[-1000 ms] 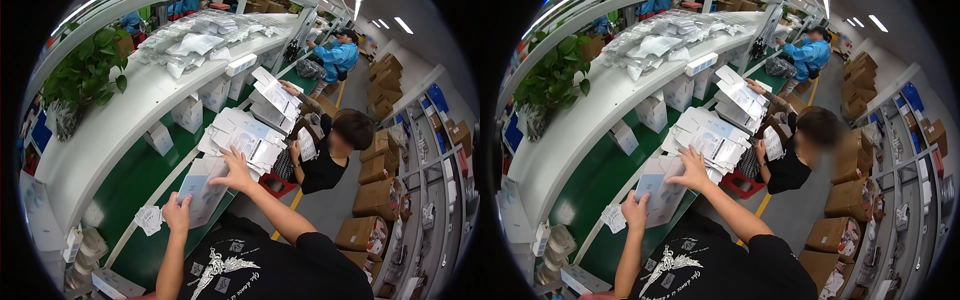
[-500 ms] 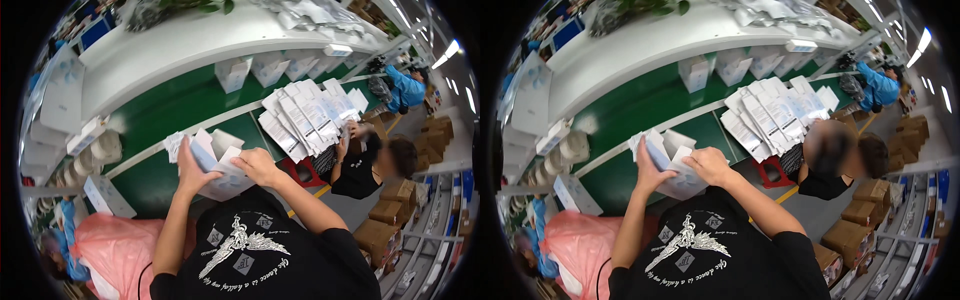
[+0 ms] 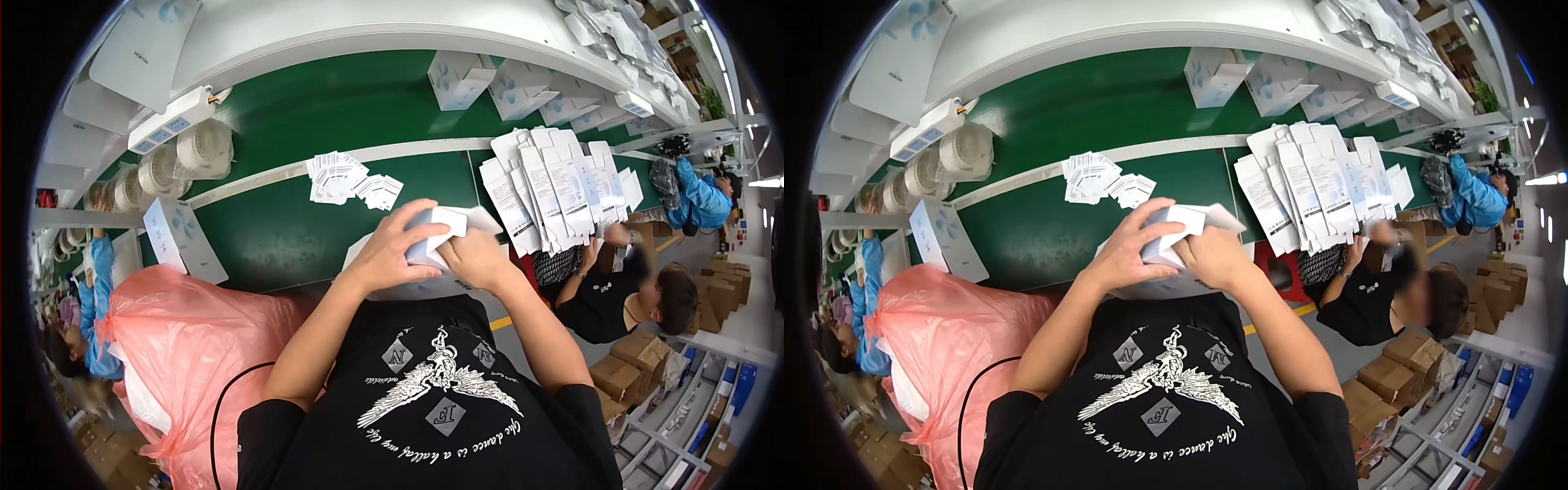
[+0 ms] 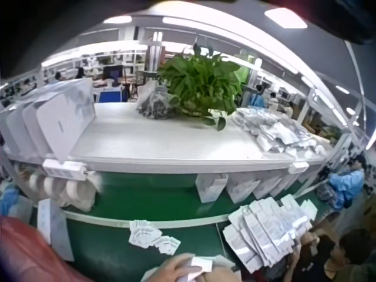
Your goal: Packing electronic components and manuals into boxes on an assembly line.
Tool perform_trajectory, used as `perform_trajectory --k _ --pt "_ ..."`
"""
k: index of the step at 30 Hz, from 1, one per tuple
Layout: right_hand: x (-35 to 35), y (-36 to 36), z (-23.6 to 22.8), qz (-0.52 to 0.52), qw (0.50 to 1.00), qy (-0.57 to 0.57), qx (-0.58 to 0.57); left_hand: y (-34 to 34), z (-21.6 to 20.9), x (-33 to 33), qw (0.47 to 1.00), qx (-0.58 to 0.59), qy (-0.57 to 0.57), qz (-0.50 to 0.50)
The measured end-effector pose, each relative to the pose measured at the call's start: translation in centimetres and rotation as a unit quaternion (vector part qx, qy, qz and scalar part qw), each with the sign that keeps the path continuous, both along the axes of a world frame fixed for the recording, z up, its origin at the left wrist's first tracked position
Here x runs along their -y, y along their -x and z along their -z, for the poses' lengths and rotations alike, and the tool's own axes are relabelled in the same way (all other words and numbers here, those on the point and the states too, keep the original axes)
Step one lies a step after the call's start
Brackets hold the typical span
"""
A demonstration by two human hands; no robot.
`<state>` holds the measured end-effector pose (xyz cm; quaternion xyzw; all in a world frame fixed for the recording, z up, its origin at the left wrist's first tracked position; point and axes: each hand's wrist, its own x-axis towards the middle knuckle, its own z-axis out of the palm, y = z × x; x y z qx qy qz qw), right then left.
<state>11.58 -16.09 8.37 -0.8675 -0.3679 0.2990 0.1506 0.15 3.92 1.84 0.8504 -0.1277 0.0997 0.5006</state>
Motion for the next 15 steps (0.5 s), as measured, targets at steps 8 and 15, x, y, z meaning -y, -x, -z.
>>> perform_trajectory --k 8,15 --pt "3.9 -2.4 8.2 0.407 0.759 -0.29 -0.418 -0.9 0.7 -0.8 0.988 -0.015 0.13 -0.079" --pt "4.2 -5.1 11.0 0.303 0.702 -0.439 -0.472 -2.7 4.0 1.3 0.975 -0.085 0.142 -0.146"
